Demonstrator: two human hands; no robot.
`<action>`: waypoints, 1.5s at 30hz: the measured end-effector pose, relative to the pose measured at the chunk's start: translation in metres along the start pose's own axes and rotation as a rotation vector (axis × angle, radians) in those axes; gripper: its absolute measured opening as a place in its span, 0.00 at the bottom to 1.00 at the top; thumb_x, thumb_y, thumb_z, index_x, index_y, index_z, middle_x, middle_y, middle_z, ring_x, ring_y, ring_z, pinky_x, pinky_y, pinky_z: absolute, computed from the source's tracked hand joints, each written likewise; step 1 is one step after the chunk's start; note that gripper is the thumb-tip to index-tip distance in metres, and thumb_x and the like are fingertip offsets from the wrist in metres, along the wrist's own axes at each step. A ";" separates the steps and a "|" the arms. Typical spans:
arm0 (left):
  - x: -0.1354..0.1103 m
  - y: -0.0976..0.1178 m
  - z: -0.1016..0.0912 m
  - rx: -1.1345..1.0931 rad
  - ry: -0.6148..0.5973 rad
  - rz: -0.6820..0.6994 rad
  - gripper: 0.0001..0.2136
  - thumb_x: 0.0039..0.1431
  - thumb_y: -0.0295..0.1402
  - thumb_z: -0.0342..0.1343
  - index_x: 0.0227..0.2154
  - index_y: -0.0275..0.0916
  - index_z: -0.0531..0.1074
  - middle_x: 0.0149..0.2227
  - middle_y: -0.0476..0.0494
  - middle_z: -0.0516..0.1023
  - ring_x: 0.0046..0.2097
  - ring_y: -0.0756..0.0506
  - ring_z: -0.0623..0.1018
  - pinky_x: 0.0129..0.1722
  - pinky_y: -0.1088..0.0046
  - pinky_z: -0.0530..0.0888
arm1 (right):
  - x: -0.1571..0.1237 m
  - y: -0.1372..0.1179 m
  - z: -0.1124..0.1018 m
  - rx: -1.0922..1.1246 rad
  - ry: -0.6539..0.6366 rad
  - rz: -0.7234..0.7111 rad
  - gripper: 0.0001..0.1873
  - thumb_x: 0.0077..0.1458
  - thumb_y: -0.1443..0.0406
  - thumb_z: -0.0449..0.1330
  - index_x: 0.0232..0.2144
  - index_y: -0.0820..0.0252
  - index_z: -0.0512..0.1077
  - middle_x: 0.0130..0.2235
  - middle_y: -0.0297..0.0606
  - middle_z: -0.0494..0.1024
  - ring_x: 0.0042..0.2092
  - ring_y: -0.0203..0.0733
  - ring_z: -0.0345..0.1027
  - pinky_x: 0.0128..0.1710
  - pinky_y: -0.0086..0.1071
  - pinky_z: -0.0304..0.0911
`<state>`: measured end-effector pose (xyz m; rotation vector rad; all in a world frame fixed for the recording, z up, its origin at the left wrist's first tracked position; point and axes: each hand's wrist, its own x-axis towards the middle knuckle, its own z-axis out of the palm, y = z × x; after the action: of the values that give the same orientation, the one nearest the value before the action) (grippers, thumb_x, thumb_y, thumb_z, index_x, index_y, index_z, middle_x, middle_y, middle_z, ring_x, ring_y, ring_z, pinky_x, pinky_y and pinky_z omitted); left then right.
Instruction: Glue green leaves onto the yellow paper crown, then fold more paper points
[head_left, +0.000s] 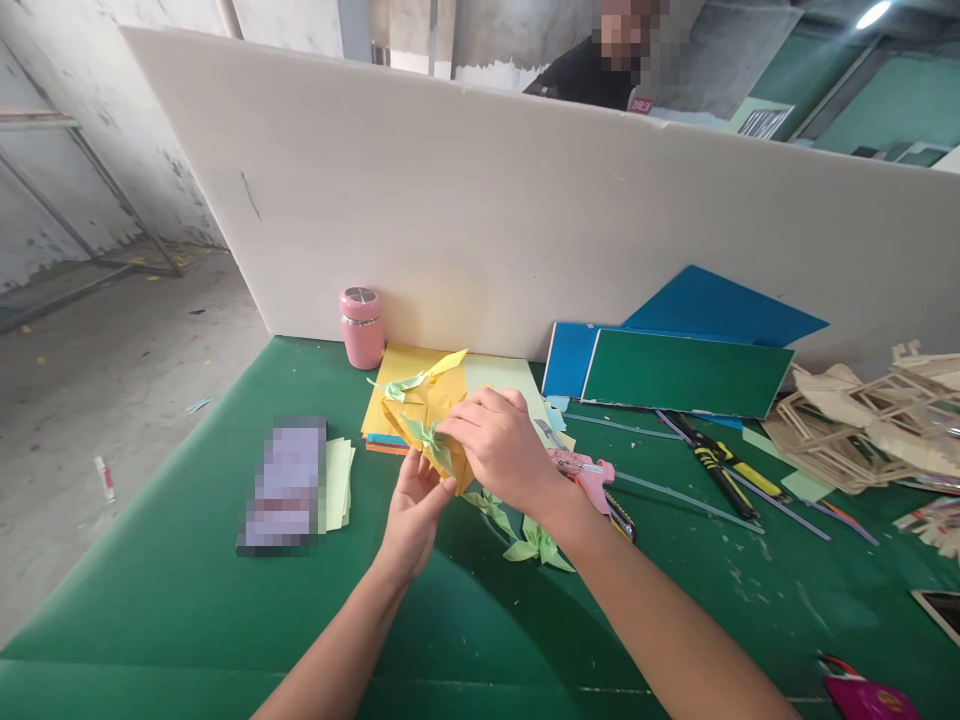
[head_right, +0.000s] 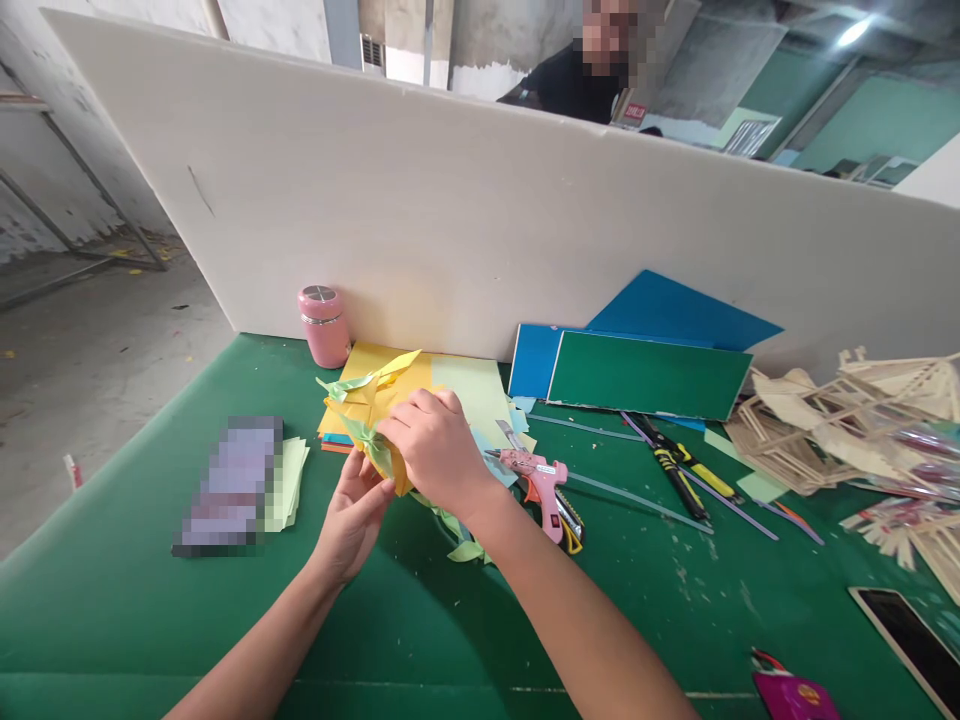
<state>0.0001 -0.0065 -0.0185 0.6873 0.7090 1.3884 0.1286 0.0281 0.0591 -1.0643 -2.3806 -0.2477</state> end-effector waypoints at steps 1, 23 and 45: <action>0.000 -0.001 0.000 0.013 -0.018 0.024 0.25 0.43 0.32 0.68 0.47 0.51 0.72 0.49 0.47 0.76 0.51 0.42 0.73 0.48 0.68 0.71 | 0.000 -0.001 -0.001 0.016 0.015 0.014 0.14 0.55 0.76 0.52 0.36 0.59 0.75 0.37 0.35 0.80 0.40 0.42 0.63 0.39 0.36 0.46; 0.003 -0.008 -0.004 0.164 0.119 0.033 0.18 0.43 0.43 0.67 0.38 0.42 0.76 0.39 0.45 0.82 0.46 0.40 0.78 0.47 0.64 0.73 | -0.091 -0.031 -0.003 0.986 0.422 0.950 0.09 0.56 0.58 0.56 0.31 0.56 0.70 0.25 0.32 0.70 0.29 0.38 0.65 0.32 0.33 0.62; 0.003 -0.005 0.003 -0.082 0.100 -0.057 0.16 0.46 0.37 0.66 0.40 0.43 0.76 0.45 0.45 0.79 0.49 0.39 0.76 0.50 0.57 0.73 | -0.097 -0.045 -0.001 1.112 0.494 1.011 0.13 0.57 0.52 0.55 0.36 0.53 0.60 0.22 0.24 0.53 0.23 0.33 0.48 0.22 0.27 0.50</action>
<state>0.0059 -0.0038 -0.0209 0.5327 0.7411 1.3992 0.1497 -0.0648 0.0111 -1.2112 -0.9851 0.9330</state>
